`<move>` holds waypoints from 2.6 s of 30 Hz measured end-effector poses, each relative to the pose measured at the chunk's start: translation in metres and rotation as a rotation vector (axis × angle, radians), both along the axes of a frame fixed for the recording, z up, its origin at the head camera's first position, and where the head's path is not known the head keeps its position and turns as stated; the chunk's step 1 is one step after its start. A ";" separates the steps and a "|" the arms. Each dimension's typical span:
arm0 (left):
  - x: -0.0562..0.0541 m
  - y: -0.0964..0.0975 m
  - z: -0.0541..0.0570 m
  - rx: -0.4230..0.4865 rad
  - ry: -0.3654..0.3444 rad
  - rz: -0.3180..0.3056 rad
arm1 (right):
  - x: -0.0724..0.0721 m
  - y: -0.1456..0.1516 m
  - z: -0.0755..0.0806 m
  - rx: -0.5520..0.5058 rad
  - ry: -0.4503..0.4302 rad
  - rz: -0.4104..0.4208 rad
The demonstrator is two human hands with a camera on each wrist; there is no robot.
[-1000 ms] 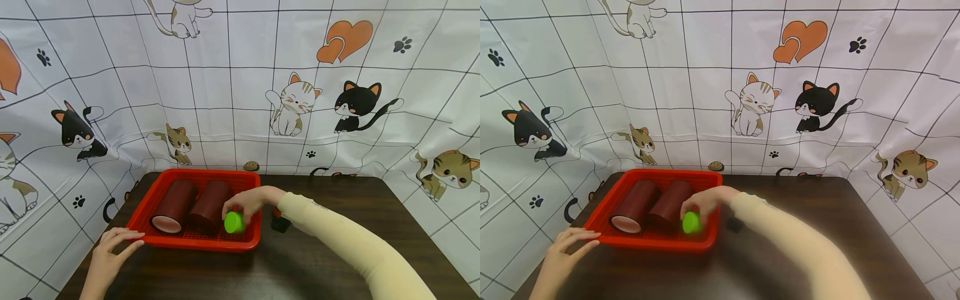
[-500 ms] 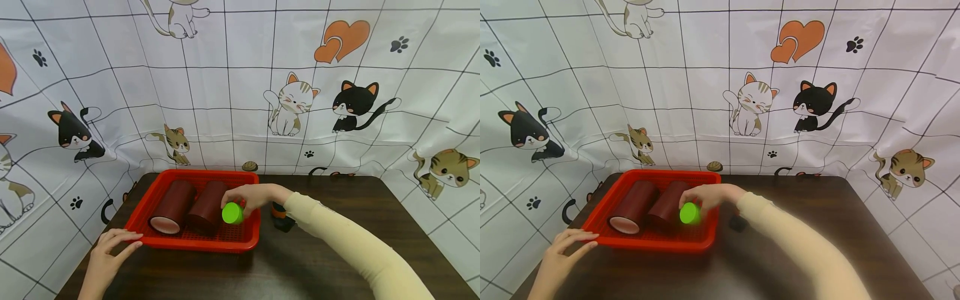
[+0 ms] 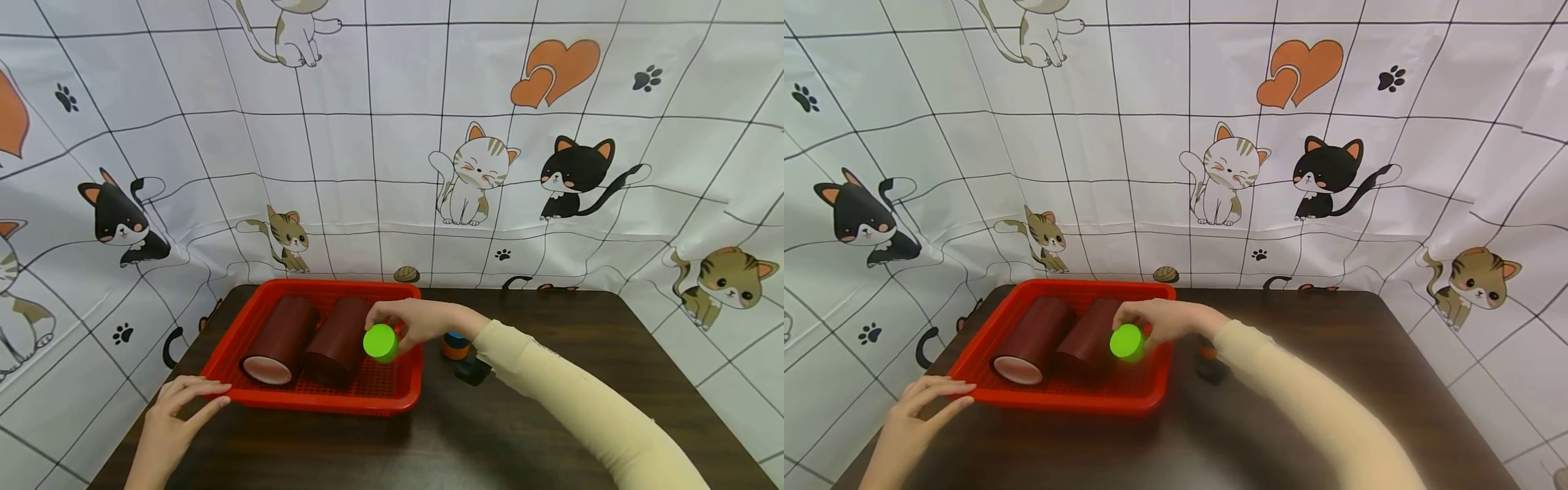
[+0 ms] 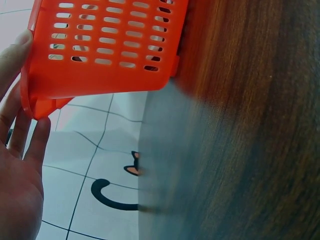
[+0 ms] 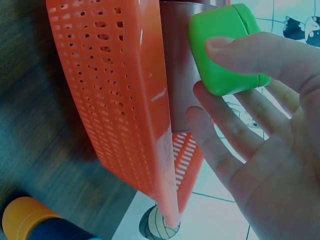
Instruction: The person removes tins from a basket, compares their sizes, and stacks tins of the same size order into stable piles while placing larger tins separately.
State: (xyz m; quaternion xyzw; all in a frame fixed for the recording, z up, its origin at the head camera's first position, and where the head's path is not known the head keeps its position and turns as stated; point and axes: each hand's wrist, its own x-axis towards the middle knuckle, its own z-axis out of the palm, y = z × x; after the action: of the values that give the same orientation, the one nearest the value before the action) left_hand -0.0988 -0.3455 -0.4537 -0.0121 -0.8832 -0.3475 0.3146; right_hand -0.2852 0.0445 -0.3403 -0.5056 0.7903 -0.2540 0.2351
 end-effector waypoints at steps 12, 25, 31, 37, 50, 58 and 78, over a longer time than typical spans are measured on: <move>-0.002 -0.001 -0.003 0.001 -0.025 0.016 | -0.004 0.025 0.003 -0.110 0.020 -0.108; 0.000 -0.002 -0.001 -0.001 0.018 -0.007 | 0.001 0.054 0.006 -0.203 -0.042 -0.172; 0.001 -0.001 -0.001 -0.002 0.014 -0.013 | 0.001 0.064 0.006 -0.229 -0.015 -0.177; 0.001 -0.003 -0.002 -0.005 0.004 -0.009 | -0.002 0.072 0.006 -0.260 -0.067 -0.243; 0.000 -0.001 -0.001 0.001 -0.004 -0.003 | -0.006 0.081 0.008 -0.308 -0.082 -0.275; 0.001 -0.001 -0.001 -0.015 -0.019 0.006 | -0.006 0.085 0.006 -0.313 -0.098 -0.315; 0.000 -0.002 -0.003 -0.003 -0.014 0.012 | -0.013 0.113 -0.012 -0.338 -0.038 -0.469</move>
State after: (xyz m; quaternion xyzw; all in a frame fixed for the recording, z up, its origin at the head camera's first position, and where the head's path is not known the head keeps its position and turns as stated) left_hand -0.0992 -0.3470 -0.4565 -0.0049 -0.8859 -0.3446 0.3105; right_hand -0.2981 0.1578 -0.3528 -0.3365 0.8274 -0.4390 0.0970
